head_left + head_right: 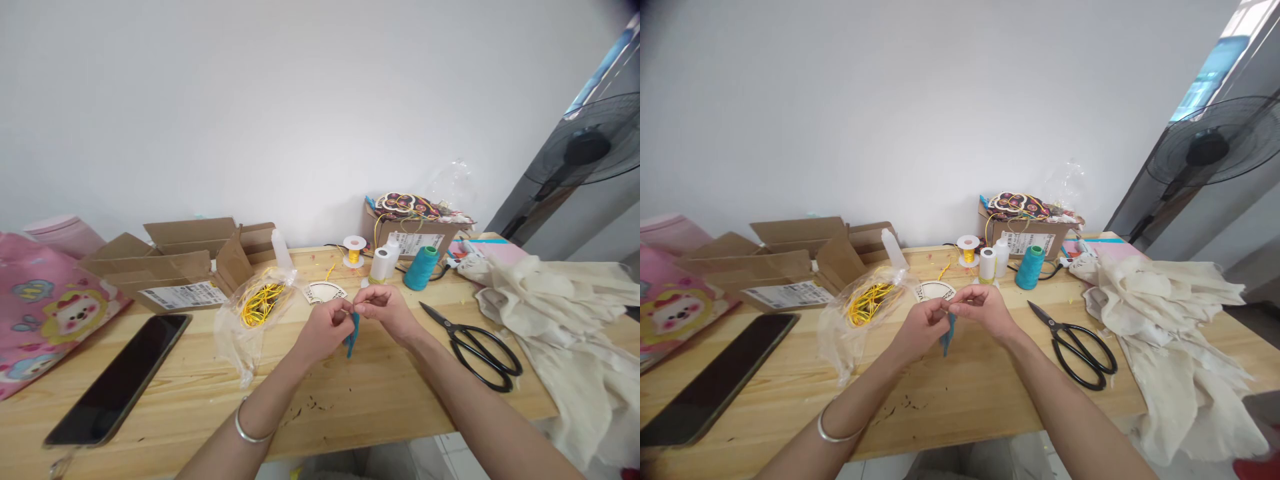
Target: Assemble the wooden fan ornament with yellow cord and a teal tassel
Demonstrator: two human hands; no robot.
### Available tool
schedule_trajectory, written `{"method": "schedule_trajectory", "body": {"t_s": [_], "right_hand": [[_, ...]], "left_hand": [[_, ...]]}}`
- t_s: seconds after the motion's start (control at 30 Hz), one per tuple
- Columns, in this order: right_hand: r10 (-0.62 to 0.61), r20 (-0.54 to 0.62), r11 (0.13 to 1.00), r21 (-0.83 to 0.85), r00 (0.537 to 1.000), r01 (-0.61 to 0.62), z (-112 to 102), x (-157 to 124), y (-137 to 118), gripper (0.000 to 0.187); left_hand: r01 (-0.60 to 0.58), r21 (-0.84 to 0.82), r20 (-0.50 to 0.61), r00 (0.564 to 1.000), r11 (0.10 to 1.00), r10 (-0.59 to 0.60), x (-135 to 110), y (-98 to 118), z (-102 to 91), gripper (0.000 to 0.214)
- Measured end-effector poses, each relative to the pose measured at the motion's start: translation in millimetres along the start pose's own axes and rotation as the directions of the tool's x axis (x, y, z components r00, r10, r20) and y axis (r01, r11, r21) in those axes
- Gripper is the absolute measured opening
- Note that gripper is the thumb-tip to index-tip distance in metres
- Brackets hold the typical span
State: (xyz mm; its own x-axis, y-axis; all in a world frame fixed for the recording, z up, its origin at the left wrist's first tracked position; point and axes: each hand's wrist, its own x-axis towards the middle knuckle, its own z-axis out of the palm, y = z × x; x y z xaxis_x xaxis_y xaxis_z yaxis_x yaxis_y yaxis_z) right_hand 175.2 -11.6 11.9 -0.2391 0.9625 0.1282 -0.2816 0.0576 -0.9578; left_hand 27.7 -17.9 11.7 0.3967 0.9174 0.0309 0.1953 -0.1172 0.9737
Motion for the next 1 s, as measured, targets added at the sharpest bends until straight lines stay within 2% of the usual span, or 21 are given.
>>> {"method": "schedule_trajectory", "body": {"t_s": [0.17,0.3,0.4,0.47,0.53,0.63,0.7,0.83,1.0], "right_hand": [[-0.035,-0.034,0.996,0.080,0.999,0.038,-3,-1,-3,0.012],[-0.113,-0.103,0.977,0.169,0.988,0.129,-12,-3,-10,0.013],[-0.143,-0.144,0.975,0.150,0.979,0.164,-17,-4,-12,0.012],[-0.135,-0.158,0.983,0.101,0.978,0.152,-17,-4,-12,0.013],[-0.112,-0.156,0.992,0.046,0.981,0.120,-13,-3,-11,0.013],[-0.072,-0.130,0.997,-0.015,0.989,0.070,-6,-2,-10,0.012],[-0.067,-0.139,0.997,-0.031,0.988,0.064,-3,-1,-10,0.011],[-0.083,-0.186,0.996,-0.005,0.979,0.084,-3,0,-8,0.011],[-0.149,-0.255,0.971,0.145,0.955,0.190,-15,-1,-11,0.010]], "left_hand": [[0.119,0.089,0.085,0.988,0.989,-0.127,1,-5,-1.7,0.014],[0.143,0.192,0.150,0.973,0.971,-0.173,3,-9,-4.5,0.019],[0.055,0.159,-0.012,0.998,0.986,-0.054,5,-8,-6.9,0.022],[-0.063,0.082,-0.142,0.987,0.995,0.074,5,-4,-7.9,0.025],[-0.145,-0.017,-0.184,0.973,0.989,0.139,5,0,-7.7,0.028],[-0.158,-0.123,-0.106,0.984,0.980,0.146,4,3,-5.3,0.029],[-0.136,-0.111,-0.050,0.990,0.984,0.131,3,2,-3.2,0.029],[-0.067,0.041,0.033,0.997,0.997,0.065,3,2,-0.6,0.031],[-0.144,0.194,0.192,0.976,0.970,0.106,0,-1,0.2,0.029]]}}
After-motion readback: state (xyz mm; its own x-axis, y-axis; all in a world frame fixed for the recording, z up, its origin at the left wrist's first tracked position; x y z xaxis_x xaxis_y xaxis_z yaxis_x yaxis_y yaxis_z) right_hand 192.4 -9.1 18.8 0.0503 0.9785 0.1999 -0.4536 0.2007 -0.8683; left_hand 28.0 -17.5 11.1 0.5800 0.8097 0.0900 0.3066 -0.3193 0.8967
